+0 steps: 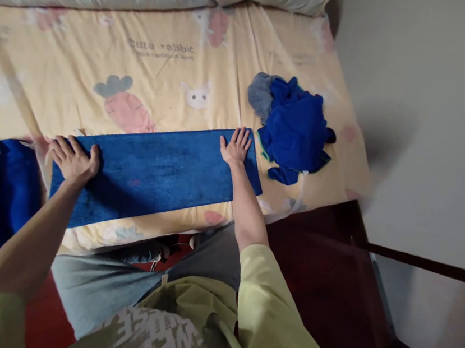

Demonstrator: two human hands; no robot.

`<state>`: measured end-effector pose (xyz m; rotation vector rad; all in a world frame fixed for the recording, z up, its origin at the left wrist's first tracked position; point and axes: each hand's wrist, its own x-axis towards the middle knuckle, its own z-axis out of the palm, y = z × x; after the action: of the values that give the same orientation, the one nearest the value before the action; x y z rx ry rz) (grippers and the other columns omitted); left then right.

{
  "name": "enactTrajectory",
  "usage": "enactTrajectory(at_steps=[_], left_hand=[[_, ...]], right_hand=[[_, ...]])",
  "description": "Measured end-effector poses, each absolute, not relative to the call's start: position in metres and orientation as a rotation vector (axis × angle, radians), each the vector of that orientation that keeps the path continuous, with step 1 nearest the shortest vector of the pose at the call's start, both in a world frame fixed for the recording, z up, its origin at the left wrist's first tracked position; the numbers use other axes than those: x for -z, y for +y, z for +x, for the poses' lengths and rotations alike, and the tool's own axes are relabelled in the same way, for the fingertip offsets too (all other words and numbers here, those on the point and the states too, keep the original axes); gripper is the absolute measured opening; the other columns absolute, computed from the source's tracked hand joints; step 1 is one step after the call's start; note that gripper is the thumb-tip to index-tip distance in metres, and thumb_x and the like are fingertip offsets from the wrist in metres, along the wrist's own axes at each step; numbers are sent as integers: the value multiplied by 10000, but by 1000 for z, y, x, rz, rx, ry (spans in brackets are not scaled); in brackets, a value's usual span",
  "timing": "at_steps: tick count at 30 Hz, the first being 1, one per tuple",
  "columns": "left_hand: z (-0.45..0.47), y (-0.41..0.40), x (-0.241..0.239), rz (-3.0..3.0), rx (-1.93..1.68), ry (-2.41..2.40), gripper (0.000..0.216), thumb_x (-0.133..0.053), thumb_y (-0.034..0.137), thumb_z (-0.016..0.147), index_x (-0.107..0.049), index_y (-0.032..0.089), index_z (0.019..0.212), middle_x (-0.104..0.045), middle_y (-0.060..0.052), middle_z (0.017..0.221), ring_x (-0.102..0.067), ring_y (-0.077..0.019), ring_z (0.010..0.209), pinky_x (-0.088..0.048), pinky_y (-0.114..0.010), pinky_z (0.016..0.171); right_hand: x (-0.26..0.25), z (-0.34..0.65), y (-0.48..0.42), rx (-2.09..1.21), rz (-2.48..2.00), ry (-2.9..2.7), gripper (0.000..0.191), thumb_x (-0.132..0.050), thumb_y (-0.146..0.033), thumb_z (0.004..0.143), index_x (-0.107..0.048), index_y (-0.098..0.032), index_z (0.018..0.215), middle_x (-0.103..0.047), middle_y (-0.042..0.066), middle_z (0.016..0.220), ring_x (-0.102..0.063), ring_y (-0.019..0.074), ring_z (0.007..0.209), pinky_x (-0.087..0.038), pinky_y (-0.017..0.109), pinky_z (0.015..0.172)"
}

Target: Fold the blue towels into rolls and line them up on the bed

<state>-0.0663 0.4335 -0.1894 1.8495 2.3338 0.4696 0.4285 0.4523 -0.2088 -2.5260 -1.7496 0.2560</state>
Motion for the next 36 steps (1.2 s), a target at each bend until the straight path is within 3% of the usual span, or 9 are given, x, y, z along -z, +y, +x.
enactTrajectory(at_steps=[7,15,36], left_hand=[[-64,375,183,1976,-505,2256,755,-434,455,1061,-320,-24,1633,-200,-282,1730,-124,-456,1626,-114,-689,1298],[-70,321,180,1916,-562,2187,786,-377,523,1045,-340,22,1650,-182,-235,1753,-90,-379,1654,-78,-590,1341],[-67,277,171,1828,-364,2319,709,-343,441,1056,-319,93,1674,-173,-149,1773,-106,-267,1663,-113,-493,1341]], right_hand=[[190,415,397,-213,-2435,-1816,738,-230,-490,1105,-214,-46,1694,-113,163,1786,-55,313,1665,-89,580,1337],[191,437,333,-190,-2328,-1898,711,-248,-465,1105,-290,-34,1669,-214,166,1763,-174,260,1653,-142,495,1347],[200,463,279,-31,-2438,-1834,693,-171,-423,1098,-257,-70,1688,-277,177,1745,-183,289,1647,-196,581,1320]])
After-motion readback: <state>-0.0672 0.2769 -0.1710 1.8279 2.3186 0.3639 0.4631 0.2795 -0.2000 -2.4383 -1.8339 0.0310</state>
